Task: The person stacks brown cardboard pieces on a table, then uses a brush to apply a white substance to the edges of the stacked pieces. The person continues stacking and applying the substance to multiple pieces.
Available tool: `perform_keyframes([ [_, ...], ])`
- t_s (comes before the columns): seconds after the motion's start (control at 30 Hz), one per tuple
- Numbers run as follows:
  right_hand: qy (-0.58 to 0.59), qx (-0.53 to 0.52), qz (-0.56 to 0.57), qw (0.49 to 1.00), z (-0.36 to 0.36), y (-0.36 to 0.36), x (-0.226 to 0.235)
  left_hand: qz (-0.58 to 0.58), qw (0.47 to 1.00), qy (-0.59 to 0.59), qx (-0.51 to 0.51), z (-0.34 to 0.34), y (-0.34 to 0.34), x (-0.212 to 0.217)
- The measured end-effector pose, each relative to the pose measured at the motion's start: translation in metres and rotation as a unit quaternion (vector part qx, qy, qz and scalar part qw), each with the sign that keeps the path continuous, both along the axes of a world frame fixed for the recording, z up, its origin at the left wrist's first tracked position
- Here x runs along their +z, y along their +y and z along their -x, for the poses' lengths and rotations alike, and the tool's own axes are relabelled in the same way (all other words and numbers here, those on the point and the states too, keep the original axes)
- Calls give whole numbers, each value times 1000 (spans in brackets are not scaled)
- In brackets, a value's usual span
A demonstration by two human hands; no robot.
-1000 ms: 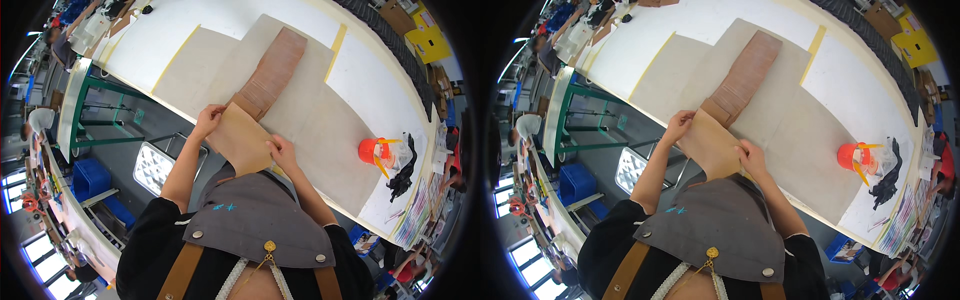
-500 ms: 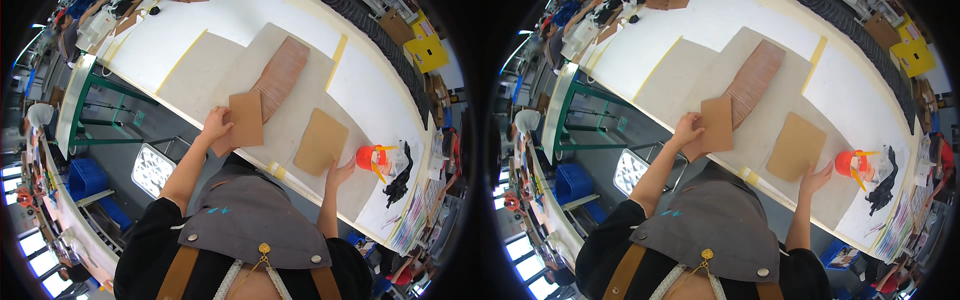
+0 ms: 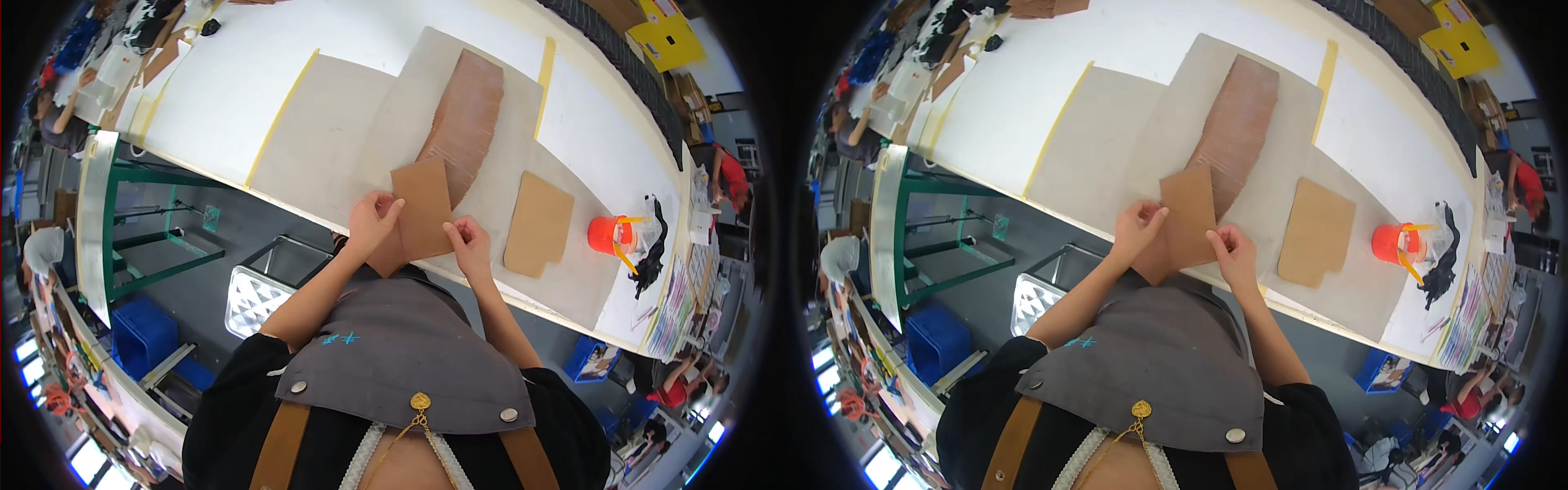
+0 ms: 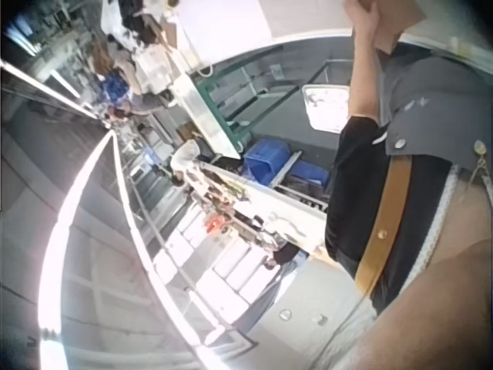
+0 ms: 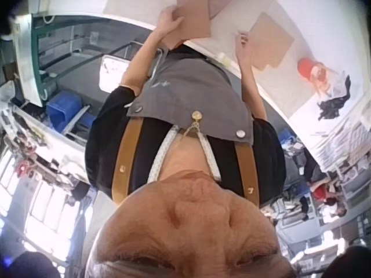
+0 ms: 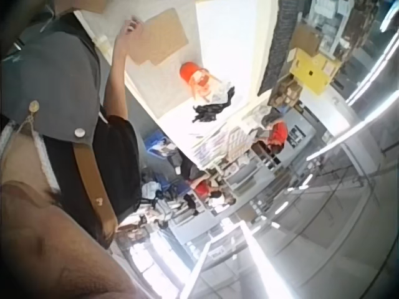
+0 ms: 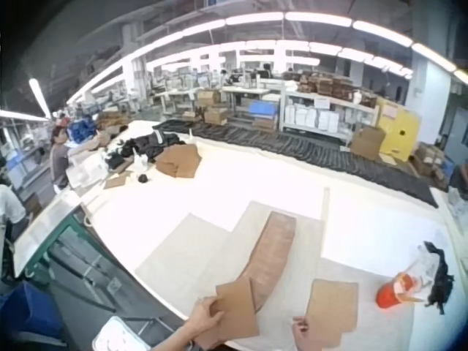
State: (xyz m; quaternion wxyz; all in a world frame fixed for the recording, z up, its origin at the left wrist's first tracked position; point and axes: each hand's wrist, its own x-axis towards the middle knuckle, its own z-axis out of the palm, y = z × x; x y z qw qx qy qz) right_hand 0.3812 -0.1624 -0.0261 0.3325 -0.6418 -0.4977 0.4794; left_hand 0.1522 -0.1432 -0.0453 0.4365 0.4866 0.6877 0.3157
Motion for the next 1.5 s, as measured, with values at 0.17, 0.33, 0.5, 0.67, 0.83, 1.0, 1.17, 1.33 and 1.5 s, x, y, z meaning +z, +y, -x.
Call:
perform_keyframes([
  [0.17, 149, -108, 113, 976, 31, -55, -2, 46, 989, -74, -123, 18, -10, 8],
  [0.33, -90, -107, 129, 982, 56, -96, -14, -110, 965, 3, -236, 35, -12, -9],
  [0.5, -154, -225, -23, 962, 52, -55, -30, -92, 946, 20, -310, 40, -5, -19],
  [0.67, -244, -172, -62, 952, 54, -1, -46, -139, 929, 72, -334, 34, -1, -18],
  [0.83, -212, -186, -162, 946, 85, 3, -36, -115, 935, 67, -329, 35, -1, -21],
  [1.0, -63, -174, -41, 982, 92, 20, -10, -83, 965, 25, -246, 35, 5, -12],
  [1.17, 114, -125, -15, 986, 106, 57, 37, 55, 953, -244, -171, 70, 43, 14],
  [1.33, 115, 39, -6, 993, 172, 100, 78, 85, 852, -502, -124, 133, 72, 38],
  [1.5, 138, 144, 6, 980, 233, 131, 69, -21, 896, -440, 60, 216, 73, 38],
])
